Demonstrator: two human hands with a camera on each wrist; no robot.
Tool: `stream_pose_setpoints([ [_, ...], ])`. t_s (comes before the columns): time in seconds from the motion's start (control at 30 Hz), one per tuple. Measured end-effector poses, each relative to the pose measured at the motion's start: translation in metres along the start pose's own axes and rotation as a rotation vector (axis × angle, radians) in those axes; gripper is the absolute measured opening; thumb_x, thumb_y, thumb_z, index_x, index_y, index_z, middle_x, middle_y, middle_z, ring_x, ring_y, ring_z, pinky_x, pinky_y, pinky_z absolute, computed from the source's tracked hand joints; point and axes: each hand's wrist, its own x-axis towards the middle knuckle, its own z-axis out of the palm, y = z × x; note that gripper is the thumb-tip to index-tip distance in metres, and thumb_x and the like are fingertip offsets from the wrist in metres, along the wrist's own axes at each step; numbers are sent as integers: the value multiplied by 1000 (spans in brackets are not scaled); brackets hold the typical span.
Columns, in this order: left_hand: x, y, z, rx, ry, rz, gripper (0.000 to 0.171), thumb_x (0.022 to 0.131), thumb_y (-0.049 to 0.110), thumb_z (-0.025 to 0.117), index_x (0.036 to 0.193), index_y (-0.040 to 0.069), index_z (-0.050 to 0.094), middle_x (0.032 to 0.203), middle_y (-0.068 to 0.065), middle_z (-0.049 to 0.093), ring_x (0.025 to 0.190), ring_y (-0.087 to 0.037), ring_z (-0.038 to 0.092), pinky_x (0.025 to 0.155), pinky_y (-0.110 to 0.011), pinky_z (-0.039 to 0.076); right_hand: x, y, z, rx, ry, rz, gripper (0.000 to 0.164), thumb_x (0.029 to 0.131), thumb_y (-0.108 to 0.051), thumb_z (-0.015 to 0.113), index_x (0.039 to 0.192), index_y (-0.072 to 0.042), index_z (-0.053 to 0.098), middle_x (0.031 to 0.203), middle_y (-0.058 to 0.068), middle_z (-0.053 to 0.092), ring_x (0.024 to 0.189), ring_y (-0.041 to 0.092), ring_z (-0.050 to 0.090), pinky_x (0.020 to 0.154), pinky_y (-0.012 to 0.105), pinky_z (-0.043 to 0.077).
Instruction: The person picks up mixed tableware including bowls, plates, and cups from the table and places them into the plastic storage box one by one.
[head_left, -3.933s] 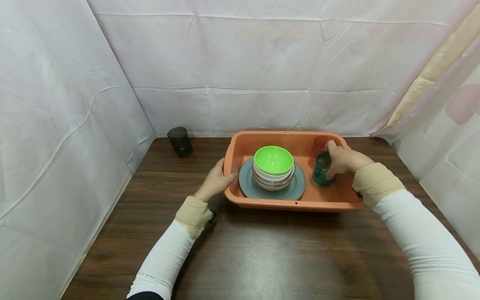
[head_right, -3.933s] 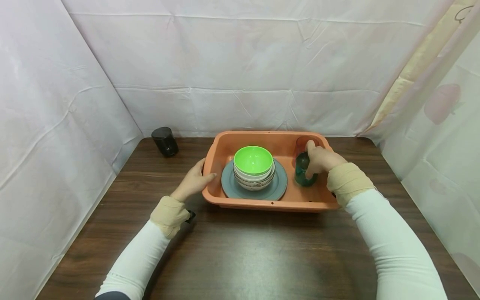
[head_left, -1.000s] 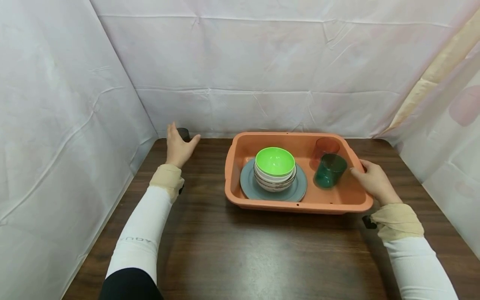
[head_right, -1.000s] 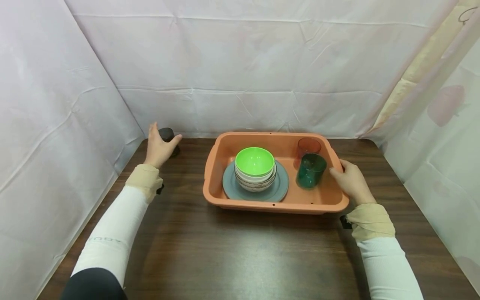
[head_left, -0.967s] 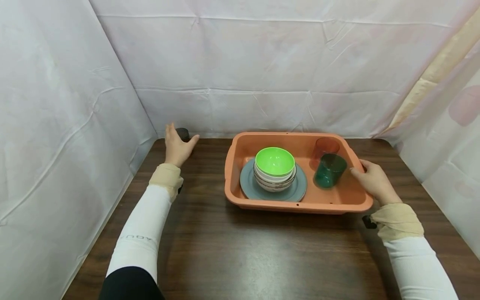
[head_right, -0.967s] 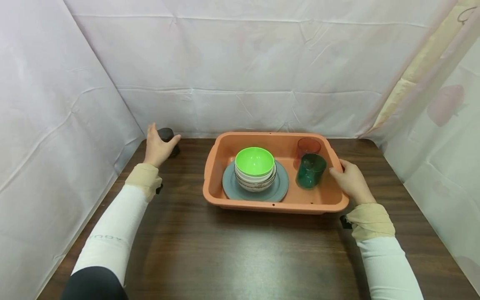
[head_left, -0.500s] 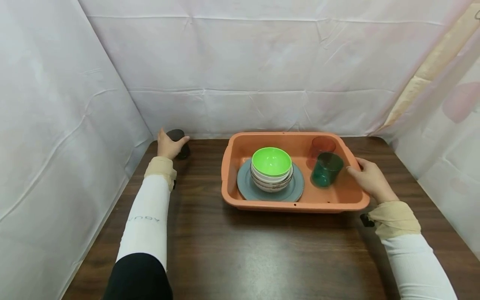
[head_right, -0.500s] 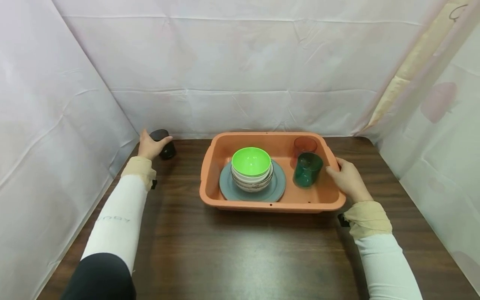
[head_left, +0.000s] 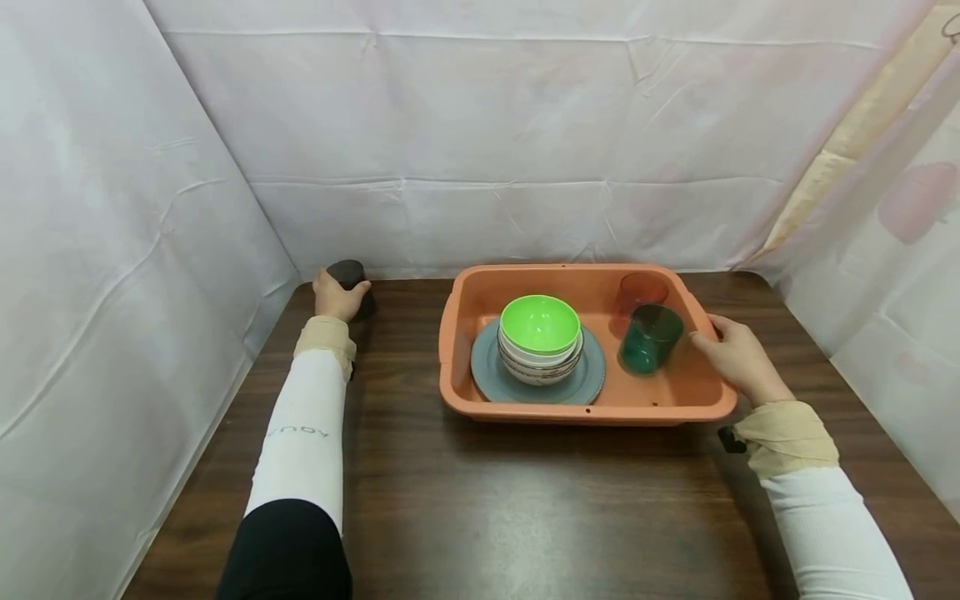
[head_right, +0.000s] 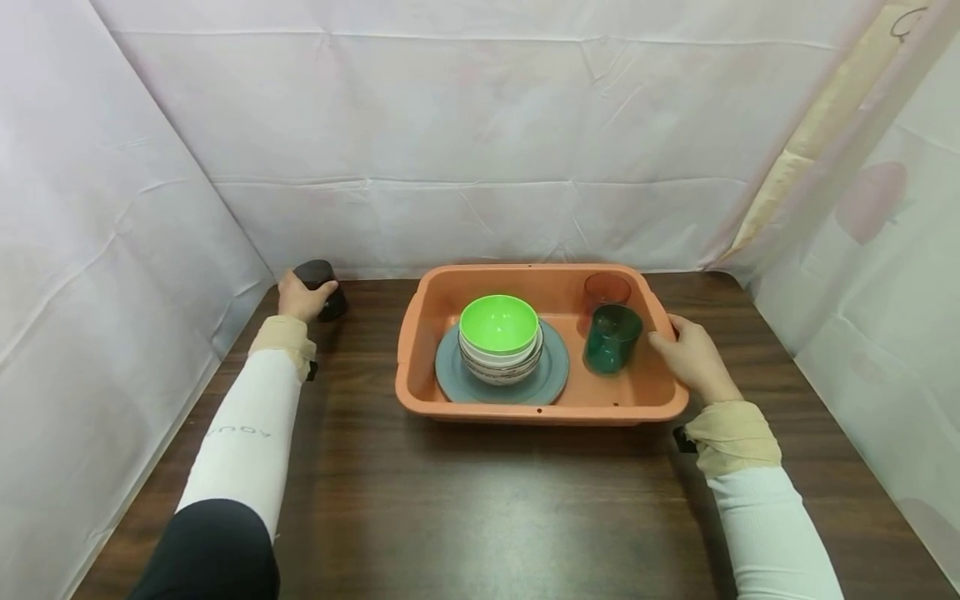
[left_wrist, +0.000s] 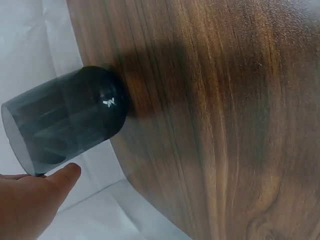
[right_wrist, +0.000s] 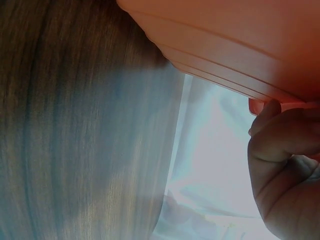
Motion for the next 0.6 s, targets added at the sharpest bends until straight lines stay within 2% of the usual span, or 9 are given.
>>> stream_pose_setpoints([
  [0.03, 2, -1, 0, -4, 8, -6, 106, 114, 32, 64, 177, -8, -12, 187, -32, -9, 175, -54, 12, 144, -60, 21, 0, -1, 0, 5, -1, 1, 68, 120, -27, 44, 166, 21, 32, 157, 51, 50, 135, 61, 61, 110, 70, 54],
  [0.2, 36, -31, 6, -27, 71, -46, 111, 111, 40, 70, 179, -5, -5, 187, -30, -2, 174, -52, 17, 143, -56, 26, 0, -2, 3, 17, -6, -5, 68, 120, -27, 44, 167, 21, 32, 159, 50, 49, 137, 62, 59, 113, 72, 51],
  [0.27, 57, -53, 10, -3, 102, -53, 113, 109, 47, 72, 179, -3, 0, 185, -31, 3, 171, -53, 25, 140, -53, 34, 0, -3, 5, 17, -9, -11, 68, 119, -27, 44, 167, 20, 32, 158, 50, 50, 137, 62, 60, 113, 72, 51],
  [0.33, 58, -54, 10, -13, 102, -80, 110, 110, 46, 72, 180, -2, 1, 184, -31, 3, 169, -53, 29, 139, -56, 36, 1, -3, 6, 18, -10, -15, 68, 119, -27, 44, 167, 20, 33, 158, 49, 51, 136, 62, 60, 112, 71, 52],
  [0.43, 49, -52, 10, -9, 117, -88, 106, 111, 46, 69, 180, -2, 4, 181, -32, 6, 165, -57, 32, 136, -57, 40, 3, -3, 7, 13, -7, -24, 67, 120, -26, 44, 166, 21, 33, 155, 50, 53, 134, 62, 62, 111, 70, 53],
  [0.5, 25, -33, 7, -53, 110, -89, 100, 113, 38, 67, 180, -2, 3, 183, -32, 5, 169, -56, 27, 139, -60, 34, 4, -3, 7, 11, -5, -25, 67, 120, -26, 44, 166, 21, 33, 155, 50, 53, 134, 62, 62, 110, 70, 53],
  [0.6, 1, -17, 6, -88, 98, -61, 93, 115, 31, 65, 179, -2, 5, 185, -31, 11, 173, -51, 24, 142, -60, 28, 5, -2, 7, 11, -5, -21, 67, 120, -26, 44, 167, 21, 32, 155, 50, 52, 134, 62, 62, 110, 70, 54],
])
